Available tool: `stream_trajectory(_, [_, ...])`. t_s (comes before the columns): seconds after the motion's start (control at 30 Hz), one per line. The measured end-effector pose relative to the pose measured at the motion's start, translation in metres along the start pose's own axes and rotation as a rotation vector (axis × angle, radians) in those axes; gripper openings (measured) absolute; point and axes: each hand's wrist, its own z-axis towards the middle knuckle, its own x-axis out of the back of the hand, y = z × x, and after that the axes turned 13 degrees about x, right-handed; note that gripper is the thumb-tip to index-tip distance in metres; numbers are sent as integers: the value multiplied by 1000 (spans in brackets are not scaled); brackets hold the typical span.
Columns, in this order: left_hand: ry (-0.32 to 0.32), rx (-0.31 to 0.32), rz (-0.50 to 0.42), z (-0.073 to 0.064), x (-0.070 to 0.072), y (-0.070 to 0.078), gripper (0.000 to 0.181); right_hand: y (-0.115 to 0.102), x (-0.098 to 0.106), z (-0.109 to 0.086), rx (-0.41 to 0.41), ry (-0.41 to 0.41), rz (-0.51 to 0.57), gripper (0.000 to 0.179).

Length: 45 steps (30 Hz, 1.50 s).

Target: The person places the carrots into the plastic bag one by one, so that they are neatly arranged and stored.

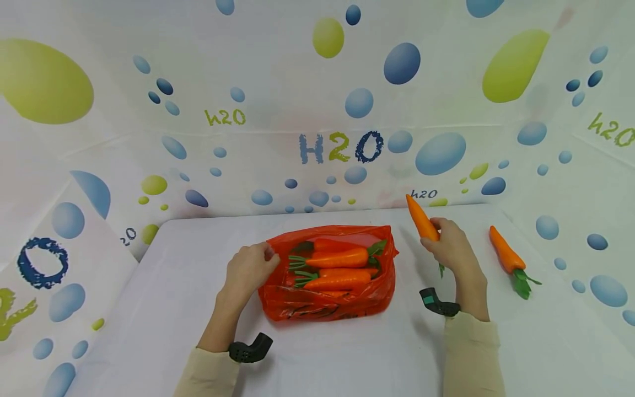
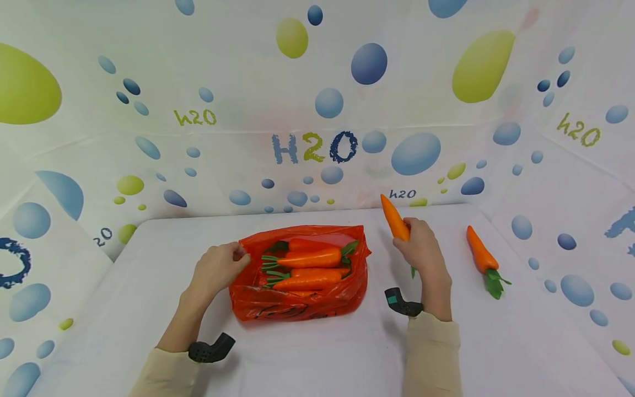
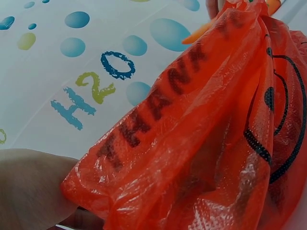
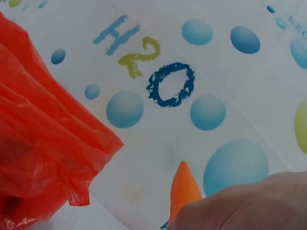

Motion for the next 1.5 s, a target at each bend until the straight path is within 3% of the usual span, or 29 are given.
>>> stream_trajectory(0.7, [12,-2,1,-6,-1,0,20,-39,-1,-10,186,101,-18,60])
stream_trajectory(1.23, [22,-4,-2,-10,-1,1,19,-66,-16,-12,331,122,-53,54])
stream_trajectory(1.5, [29,-5,-3,-13,-1,1,19,-76,-19,-15,351,91,-70,52])
